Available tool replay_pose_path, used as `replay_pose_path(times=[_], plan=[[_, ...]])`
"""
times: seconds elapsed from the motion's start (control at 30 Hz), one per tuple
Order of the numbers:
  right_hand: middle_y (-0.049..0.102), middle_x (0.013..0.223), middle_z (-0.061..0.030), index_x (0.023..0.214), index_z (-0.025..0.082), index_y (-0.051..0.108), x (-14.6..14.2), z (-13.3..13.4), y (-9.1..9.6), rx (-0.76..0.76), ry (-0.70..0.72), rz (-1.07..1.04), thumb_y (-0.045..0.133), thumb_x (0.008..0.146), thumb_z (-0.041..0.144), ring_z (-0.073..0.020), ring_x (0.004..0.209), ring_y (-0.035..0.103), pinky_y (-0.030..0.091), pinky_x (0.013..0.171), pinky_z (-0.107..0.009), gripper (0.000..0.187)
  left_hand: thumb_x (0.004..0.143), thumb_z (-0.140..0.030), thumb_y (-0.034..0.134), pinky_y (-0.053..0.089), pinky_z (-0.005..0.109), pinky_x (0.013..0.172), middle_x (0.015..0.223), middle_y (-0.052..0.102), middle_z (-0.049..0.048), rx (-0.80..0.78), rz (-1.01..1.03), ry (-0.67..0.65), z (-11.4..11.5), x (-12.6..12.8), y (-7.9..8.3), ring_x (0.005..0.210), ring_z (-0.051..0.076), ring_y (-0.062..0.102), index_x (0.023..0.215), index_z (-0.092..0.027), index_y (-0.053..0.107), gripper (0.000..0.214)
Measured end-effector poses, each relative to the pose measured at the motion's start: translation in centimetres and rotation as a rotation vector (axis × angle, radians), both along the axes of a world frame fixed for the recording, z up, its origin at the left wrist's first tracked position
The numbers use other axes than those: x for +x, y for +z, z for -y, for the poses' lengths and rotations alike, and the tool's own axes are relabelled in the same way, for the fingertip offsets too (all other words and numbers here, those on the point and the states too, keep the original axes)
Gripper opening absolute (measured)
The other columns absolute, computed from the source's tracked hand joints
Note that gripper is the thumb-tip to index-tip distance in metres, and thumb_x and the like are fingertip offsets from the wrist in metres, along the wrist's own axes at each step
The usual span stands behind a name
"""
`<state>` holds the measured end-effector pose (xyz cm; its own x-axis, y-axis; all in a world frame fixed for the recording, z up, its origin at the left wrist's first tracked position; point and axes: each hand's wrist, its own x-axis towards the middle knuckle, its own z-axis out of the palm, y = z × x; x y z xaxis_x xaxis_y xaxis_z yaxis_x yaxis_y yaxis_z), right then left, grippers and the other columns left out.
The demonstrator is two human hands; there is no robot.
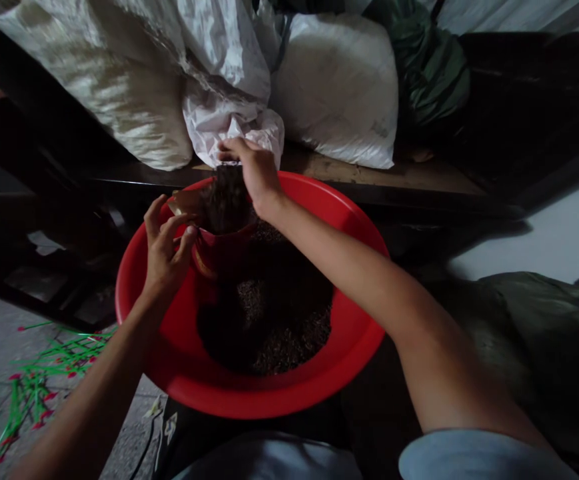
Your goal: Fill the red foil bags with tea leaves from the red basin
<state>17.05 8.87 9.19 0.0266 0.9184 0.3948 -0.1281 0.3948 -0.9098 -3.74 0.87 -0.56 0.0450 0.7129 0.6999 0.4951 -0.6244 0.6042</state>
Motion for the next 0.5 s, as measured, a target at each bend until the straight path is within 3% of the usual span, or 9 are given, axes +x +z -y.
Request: replay_pose_path(times=[0.1,0.17,0.27,0.4,0.5], plan=[[0.071,0.107,-0.0054,0.108,0.02,0.066,4.7,-1.0,-2.0,-0.004,-0.258,0.28,0.041,0.105,0.055,-0.018,0.1,0.07,0.056,0.093,-0.033,0.043,0.102,-0.055,0.059,0.067,0.04,0.094,0.168,0.032,0.0096,-0.005,0.002,-0.022,-0.1,0.1,-0.1,0.13,0.028,0.063,0.118,-0.026,0.07,0.036],[0.07,0.118,-0.0081,0.117,0.02,0.066,7.8,-0.9,-5.0,-0.119,-0.423,0.671,0.033,0.109,0.048,-0.0201,0.112,0.067,0.052,0.101,-0.037,0.044,0.102,-0.055,0.059,0.067,0.04,0.095,0.169,0.031,0.0096,0.003,0.006,-0.031,-0.2,0.1,-0.1,0.126,0.026,0.065,0.118,-0.026,0.07,0.035],[0.067,0.131,-0.0139,0.131,0.019,0.065,10.4,1.3,-11.0,-0.445,-0.407,1.174,0.043,0.106,0.046,-0.0257,0.125,0.061,0.046,0.109,-0.042,0.043,0.102,-0.053,0.06,0.064,0.043,0.101,0.168,0.034,0.0086,0.019,-0.008,-0.028,-0.3,0.1,0.1,0.127,0.026,0.065,0.118,-0.027,0.071,0.033],[0.053,0.148,-0.0275,0.149,0.016,0.055,10.9,6.0,-18.0,-0.63,-0.362,1.302,0.059,0.099,0.05,-0.0388,0.129,0.06,0.049,0.104,-0.054,0.061,0.103,-0.053,0.058,0.059,0.047,0.11,0.164,0.039,0.0082,0.011,-0.04,-0.023,-0.3,-0.1,0.2,0.128,0.027,0.064,0.115,-0.026,0.071,0.032],[0.06,0.137,-0.0288,0.146,0.015,0.057,11.1,8.0,-20.0,-0.651,-0.336,1.305,0.065,0.095,0.04,-0.0405,0.115,0.068,0.054,0.095,-0.055,0.057,0.107,-0.053,0.048,0.056,0.049,0.114,0.162,0.042,0.0077,0.032,-0.053,-0.034,-0.1,-0.4,0.1,0.13,0.027,0.062,0.118,-0.027,0.07,0.036]])
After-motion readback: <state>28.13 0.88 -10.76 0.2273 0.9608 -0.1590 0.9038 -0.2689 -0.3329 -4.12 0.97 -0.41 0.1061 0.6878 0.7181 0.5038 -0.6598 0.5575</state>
